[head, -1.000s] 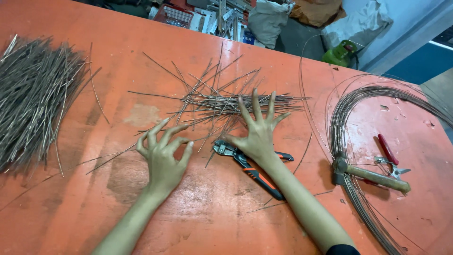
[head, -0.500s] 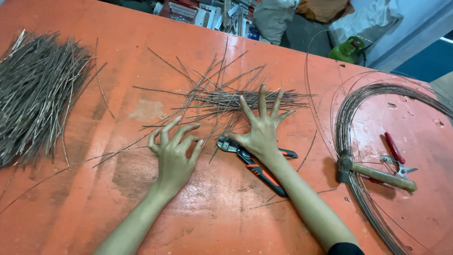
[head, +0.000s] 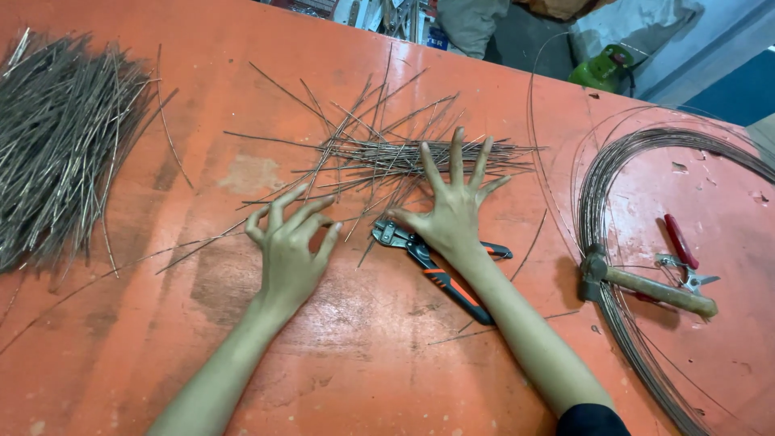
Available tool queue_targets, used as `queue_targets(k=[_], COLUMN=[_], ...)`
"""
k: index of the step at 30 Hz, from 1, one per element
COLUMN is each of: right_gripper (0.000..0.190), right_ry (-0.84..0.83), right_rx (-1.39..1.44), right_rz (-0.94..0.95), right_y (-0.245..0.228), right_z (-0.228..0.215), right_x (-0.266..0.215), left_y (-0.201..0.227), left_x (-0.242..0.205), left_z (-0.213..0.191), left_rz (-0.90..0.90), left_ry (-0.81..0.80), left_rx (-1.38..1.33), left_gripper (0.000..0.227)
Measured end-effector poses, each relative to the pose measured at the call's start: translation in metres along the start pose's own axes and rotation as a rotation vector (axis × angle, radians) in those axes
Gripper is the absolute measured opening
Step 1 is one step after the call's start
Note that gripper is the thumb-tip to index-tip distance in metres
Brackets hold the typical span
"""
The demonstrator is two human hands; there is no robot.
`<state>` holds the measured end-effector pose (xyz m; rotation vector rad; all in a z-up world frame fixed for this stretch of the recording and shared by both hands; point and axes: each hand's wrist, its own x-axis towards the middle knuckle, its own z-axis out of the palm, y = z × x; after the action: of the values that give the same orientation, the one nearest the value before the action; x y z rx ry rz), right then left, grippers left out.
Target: Cutting thin metal wires to length using a wire cutter on a workbench
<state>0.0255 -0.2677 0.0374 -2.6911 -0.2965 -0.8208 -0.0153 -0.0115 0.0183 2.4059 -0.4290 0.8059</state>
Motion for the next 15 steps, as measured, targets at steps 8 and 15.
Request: queue_targets(k=[8, 15], right_gripper=[0.132, 0.136], right_ry=[-0.063, -0.083], right_rx=[0.012, 0.027], right_rz=[0.043, 0.086], right_y=[0.005, 0.004], right_z=[0.002, -0.001], right_x=[0.001, 0.003], left_y=[0.006, 0.003], left_x=[0.004, 0.006], left_z=[-0.008, -0.008], left_rz=[0.024, 0.036], left_ry=[0.022, 0.060], left_rx=[-0.015, -0.006], left_gripper=[0.018, 0.020])
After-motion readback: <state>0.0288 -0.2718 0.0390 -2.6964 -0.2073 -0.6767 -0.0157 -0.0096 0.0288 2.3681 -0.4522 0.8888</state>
